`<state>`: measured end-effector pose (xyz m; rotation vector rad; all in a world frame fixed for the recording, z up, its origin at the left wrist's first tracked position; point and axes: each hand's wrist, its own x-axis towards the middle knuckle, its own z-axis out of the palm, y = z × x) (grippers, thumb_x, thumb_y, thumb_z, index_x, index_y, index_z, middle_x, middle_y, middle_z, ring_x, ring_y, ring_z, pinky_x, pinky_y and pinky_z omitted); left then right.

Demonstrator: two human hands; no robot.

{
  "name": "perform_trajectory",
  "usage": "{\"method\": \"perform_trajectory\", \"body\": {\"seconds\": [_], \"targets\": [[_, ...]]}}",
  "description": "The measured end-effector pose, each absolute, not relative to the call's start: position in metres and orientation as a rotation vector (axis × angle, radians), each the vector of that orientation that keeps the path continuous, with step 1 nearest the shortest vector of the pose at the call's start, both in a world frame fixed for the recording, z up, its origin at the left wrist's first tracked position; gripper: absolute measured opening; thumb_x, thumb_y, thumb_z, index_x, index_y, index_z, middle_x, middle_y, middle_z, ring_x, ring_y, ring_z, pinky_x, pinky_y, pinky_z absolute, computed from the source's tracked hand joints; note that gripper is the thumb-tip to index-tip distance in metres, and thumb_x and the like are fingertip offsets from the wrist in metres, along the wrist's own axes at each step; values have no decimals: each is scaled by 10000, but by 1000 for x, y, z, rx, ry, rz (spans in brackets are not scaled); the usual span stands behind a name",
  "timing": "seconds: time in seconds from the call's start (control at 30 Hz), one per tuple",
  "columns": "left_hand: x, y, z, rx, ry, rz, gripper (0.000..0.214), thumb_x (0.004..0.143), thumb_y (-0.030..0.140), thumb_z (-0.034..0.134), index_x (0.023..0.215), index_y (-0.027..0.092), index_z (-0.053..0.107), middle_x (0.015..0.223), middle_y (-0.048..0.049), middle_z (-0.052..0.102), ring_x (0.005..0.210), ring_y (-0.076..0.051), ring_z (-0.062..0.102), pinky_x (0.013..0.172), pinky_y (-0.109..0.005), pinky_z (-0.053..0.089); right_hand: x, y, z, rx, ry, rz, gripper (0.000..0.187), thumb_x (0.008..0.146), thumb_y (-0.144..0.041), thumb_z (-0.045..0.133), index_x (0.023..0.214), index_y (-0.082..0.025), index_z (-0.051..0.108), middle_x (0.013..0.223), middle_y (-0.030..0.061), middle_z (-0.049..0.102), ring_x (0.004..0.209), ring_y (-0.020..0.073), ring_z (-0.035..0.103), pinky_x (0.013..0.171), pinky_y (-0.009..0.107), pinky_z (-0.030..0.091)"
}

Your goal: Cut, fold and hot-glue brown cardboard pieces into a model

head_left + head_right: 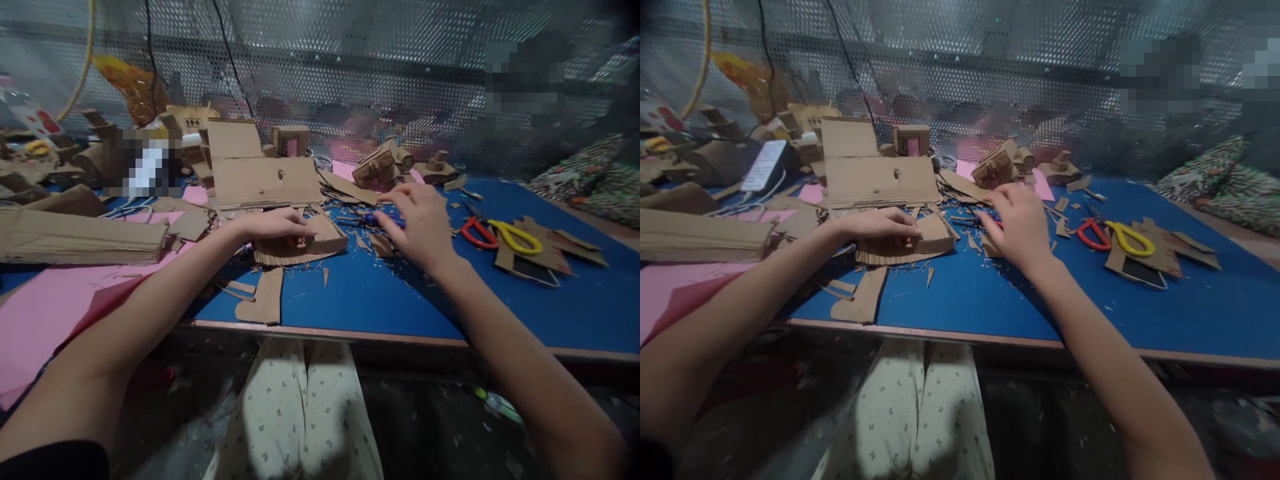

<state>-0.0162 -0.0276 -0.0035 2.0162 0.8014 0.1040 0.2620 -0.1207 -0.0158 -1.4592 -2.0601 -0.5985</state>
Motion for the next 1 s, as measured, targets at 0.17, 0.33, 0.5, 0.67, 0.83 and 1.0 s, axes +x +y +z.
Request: {"method": "perform_trajectory", "body": {"seconds": [0.17, 0.33, 0.5, 0.67, 0.83, 1.0], "targets": [[-16, -27, -4, 2033, 806, 113, 415, 746, 563, 664, 759, 151, 713, 720, -46, 644, 718, -150, 574, 689, -262, 445, 209, -116, 2, -1229, -2503, -332, 284, 950, -363, 474, 1003, -207, 705, 985, 106, 661, 956, 254, 537, 821, 380, 365], [-16, -28, -4, 2038, 773, 128, 364, 744, 512, 670, 741, 149, 688, 692, -25, 620, 710, -147, 560, 705, -270, 441, 188, -96, 6, -1146, -2753, -32, 167, 881, -279, 589, 873, -191, 731, 851, 63, 687, 816, 198, 558, 730, 304, 342], [-16, -30, -5, 2049, 787, 129, 347, 771, 493, 630, 763, 151, 683, 715, -29, 625, 695, -140, 557, 681, -262, 436, 198, -86, -3, -1029, -2693, 194, 151, 879, -261, 589, 849, -182, 714, 859, 56, 693, 815, 184, 587, 738, 282, 375], [-15, -29, -4, 2046, 800, 126, 337, 782, 485, 614, 718, 159, 670, 706, -32, 623, 705, -147, 560, 694, -263, 438, 205, -85, -12, -967, -2611, 290, 157, 888, -291, 591, 851, -191, 707, 873, 54, 704, 838, 184, 606, 774, 290, 398], [-16, -28, -5, 2056, 799, 127, 318, 763, 483, 640, 714, 172, 690, 709, -26, 628, 705, -139, 547, 696, -254, 427, 207, -86, -15, -969, -2567, 342, 153, 879, -289, 603, 849, -188, 713, 861, 53, 708, 821, 182, 613, 773, 295, 406], [-16, -27, -5, 2058, 794, 129, 336, 770, 491, 629, 715, 168, 706, 708, -35, 631, 697, -139, 540, 679, -251, 419, 206, -88, -16, -985, -2556, 340, 154, 879, -285, 604, 839, -183, 712, 856, 56, 711, 829, 189, 619, 783, 308, 414]]}}
